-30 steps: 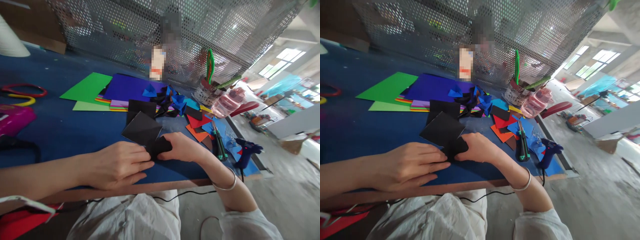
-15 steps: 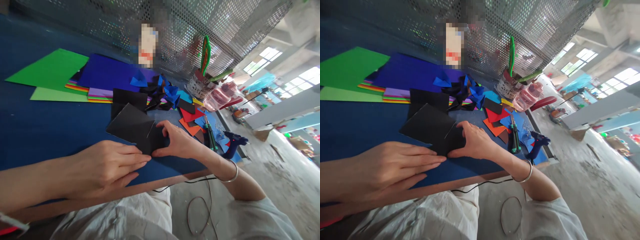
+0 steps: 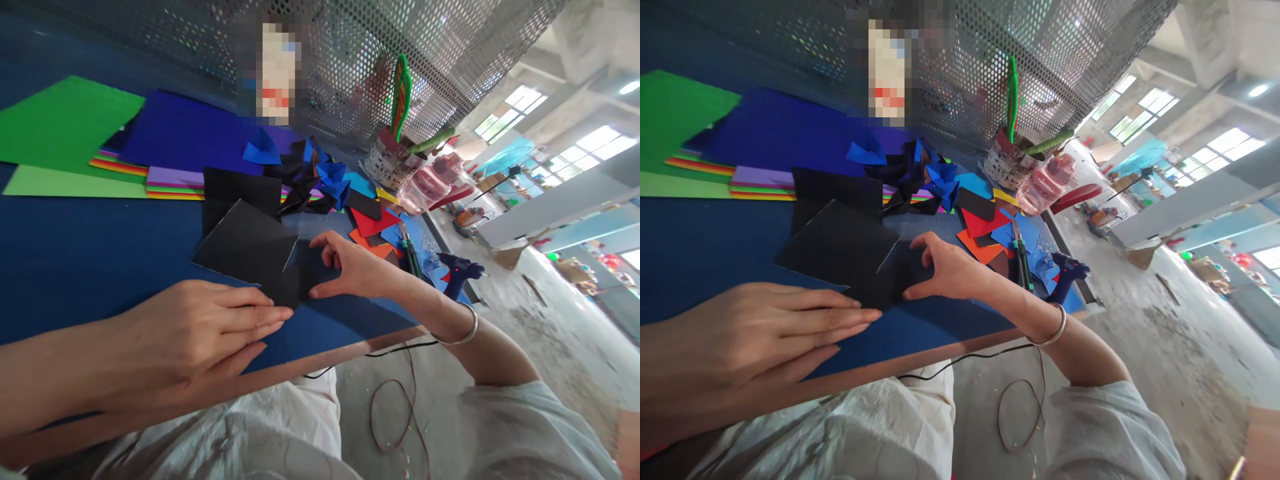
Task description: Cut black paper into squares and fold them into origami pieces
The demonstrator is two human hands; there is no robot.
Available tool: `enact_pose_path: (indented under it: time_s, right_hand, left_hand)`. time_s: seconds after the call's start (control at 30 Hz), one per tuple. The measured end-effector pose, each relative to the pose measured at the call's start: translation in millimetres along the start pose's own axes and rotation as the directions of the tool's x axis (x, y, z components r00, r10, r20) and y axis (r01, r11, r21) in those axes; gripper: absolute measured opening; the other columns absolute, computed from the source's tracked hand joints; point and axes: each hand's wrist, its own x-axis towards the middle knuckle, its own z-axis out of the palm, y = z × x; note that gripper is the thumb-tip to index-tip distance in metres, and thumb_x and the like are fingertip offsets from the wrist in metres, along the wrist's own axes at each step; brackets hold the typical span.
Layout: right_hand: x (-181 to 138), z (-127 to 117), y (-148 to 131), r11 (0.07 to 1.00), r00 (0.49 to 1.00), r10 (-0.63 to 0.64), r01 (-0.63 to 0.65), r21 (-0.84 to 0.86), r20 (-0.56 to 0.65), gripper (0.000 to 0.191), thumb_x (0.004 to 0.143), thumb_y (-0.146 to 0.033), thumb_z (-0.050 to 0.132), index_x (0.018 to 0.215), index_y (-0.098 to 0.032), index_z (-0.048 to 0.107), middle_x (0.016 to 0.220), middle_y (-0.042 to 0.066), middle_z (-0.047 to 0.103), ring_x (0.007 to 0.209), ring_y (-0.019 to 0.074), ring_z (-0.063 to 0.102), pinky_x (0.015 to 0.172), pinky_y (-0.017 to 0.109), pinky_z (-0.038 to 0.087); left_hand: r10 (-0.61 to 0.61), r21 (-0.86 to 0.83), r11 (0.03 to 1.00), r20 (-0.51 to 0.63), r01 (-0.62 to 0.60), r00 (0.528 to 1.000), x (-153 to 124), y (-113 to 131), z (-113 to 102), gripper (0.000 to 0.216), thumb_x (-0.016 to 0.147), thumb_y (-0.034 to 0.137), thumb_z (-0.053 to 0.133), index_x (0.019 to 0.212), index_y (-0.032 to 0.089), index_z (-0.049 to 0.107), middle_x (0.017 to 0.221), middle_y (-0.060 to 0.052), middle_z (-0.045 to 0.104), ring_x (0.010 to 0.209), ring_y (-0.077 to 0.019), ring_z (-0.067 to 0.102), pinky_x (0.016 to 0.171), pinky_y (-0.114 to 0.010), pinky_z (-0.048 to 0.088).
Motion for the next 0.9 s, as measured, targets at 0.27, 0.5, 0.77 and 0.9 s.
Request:
enact_pose_path:
  time_s: [0.27, 0.5, 0.77, 0.9]
  right_hand:
    - [3, -8, 12, 0.995, 0.997, -0.045, 0.040, 0.093, 0.062, 0.066, 0.074, -0.028, 0.092, 0.129, -0.022, 0.056, 0.095, -0.005, 0.059, 0.085, 0.0150, 0.056, 0.079, 0.031, 0.047]
    - [5, -11, 18, 0.989, 0.992, -0.084, 0.071, 0.132, 0.094, 0.062, 0.076, -0.025, 0.088, 0.129, -0.022, 0.056, 0.095, -0.004, 0.060, 0.087, 0.0158, 0.056, 0.081, 0.031, 0.050]
    - [1, -19, 5, 0.969, 0.996, -0.057, 0.037, 0.242, 0.075, 0.042, 0.082, -0.015, 0.077, 0.120, -0.021, 0.061, 0.093, -0.005, 0.063, 0.078, 0.0114, 0.059, 0.073, 0.026, 0.048]
    - [2, -8, -24, 0.968, 0.986, -0.164, 0.167, 0.186, -0.035, 0.009, 0.096, -0.022, 0.073, 0.102, -0.019, 0.067, 0.082, -0.005, 0.064, 0.078, 0.0117, 0.061, 0.074, 0.026, 0.047]
  left_hand:
    - [0.036, 0.010, 0.999, 0.031, -0.036, 0.999, -2, -4, -1, 0.037, 0.106, 0.014, 0.052, 0.132, 0.026, 0.076, 0.135, 0.001, 0.082, 0.112, -0.0181, 0.081, 0.096, -0.031, 0.071]
    - [0.036, 0.001, 0.999, 0.064, -0.036, 0.997, -5, -6, -4, 0.036, 0.106, 0.016, 0.052, 0.134, 0.026, 0.073, 0.138, 0.000, 0.081, 0.115, -0.0194, 0.081, 0.098, -0.033, 0.070]
    - [-0.005, -0.020, 1.000, 0.061, 0.007, 0.998, -2, -4, -2, 0.040, 0.109, 0.015, 0.050, 0.143, 0.026, 0.069, 0.140, 0.002, 0.079, 0.115, -0.0183, 0.080, 0.097, -0.031, 0.069]
    - [-0.044, 0.012, 0.999, 0.050, 0.044, 0.998, 0, 1, -2, 0.043, 0.109, 0.014, 0.052, 0.150, 0.024, 0.064, 0.134, 0.002, 0.082, 0.111, -0.0191, 0.081, 0.093, -0.033, 0.069]
